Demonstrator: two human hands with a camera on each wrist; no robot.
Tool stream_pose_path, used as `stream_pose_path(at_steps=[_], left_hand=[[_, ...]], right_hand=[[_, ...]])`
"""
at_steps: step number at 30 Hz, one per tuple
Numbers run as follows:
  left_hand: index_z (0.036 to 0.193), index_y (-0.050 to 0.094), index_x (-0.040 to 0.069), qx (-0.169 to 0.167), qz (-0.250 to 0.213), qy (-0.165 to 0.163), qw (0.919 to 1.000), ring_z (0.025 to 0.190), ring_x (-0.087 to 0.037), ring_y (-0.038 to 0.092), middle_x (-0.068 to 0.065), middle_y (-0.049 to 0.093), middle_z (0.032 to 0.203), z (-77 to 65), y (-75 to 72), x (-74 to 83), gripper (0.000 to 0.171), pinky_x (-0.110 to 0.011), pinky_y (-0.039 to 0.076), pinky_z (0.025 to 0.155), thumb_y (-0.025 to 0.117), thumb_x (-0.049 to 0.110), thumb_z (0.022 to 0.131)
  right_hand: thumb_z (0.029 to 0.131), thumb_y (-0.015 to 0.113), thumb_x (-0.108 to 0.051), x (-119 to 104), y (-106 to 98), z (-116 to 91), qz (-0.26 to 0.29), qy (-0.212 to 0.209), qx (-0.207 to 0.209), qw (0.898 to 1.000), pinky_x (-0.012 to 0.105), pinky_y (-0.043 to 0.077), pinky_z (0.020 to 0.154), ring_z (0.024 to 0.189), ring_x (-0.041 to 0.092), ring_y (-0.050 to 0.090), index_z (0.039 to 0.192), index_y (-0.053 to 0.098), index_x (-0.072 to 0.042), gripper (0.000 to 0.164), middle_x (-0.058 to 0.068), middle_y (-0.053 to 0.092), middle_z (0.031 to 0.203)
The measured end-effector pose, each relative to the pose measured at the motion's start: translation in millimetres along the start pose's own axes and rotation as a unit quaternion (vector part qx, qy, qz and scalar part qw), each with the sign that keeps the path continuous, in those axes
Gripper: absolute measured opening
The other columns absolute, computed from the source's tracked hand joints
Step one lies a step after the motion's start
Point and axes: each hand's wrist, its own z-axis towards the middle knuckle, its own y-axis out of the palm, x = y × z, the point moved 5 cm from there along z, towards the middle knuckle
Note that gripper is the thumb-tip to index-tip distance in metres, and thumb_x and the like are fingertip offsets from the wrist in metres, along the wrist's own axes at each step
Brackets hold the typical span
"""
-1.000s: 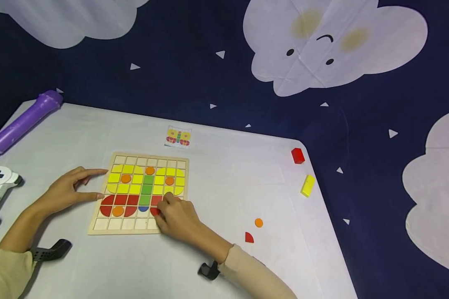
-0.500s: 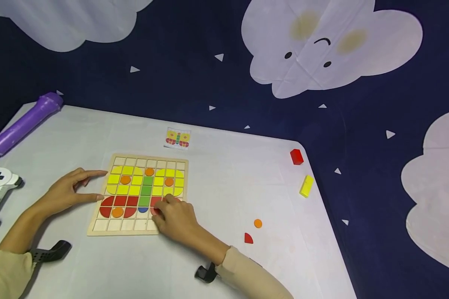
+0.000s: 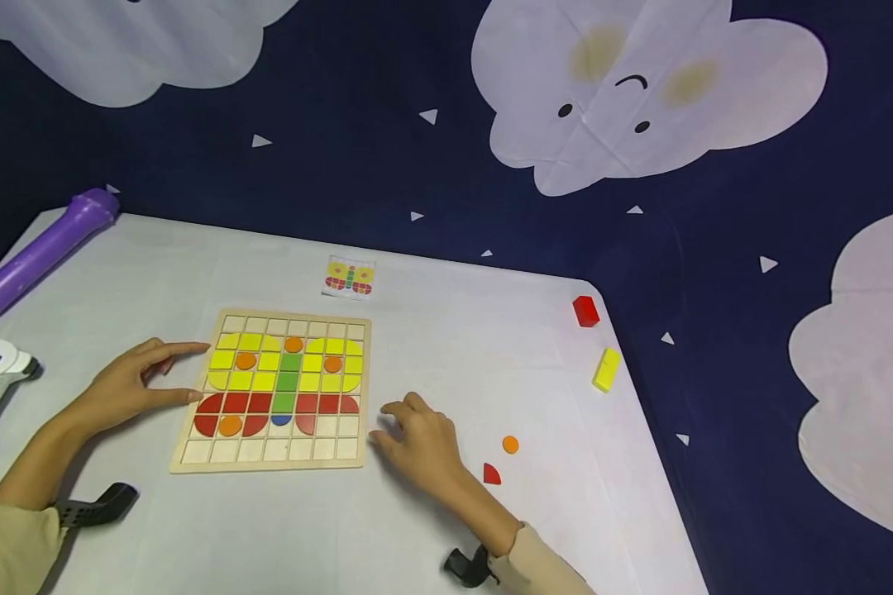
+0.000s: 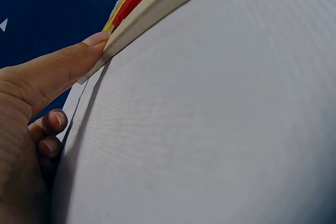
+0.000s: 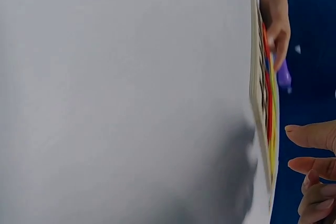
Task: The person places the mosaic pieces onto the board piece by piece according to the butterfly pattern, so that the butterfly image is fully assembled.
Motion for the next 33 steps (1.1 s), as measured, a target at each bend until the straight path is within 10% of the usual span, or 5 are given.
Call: stream_pose_path(at_steps=[16,33], left_hand=[[0.135,0.06,0.012,0.015,0.001,0.007,0.9999,0.08,-0.014,0.035,-0.003,0.038,0.085,-5.1,-2.6,-5.0,0.068,-0.035,0.026,0.067,0.085,0.032,0.075],[0.135,0.061,0.012,0.011,0.002,0.018,0.9998,0.08,-0.014,0.035,-0.003,0.038,0.086,-1.6,-1.9,-1.9,0.067,-0.034,0.026,0.067,0.085,0.032,0.075]], right_hand=[[0.075,0.086,-0.013,87.4,-50.2,-52.0,-0.092,0.115,0.055,0.988,0.019,0.037,0.046,0.052,0.005,0.042,0.098,0.075,-0.001,0.028,0.003,0.054,0.074],[0.076,0.084,-0.013,122.6,-66.8,-88.0,-0.128,0.198,0.053,0.97,0.028,0.035,0.048,0.053,0.012,0.041,0.095,0.076,-0.003,0.023,0.002,0.052,0.073]])
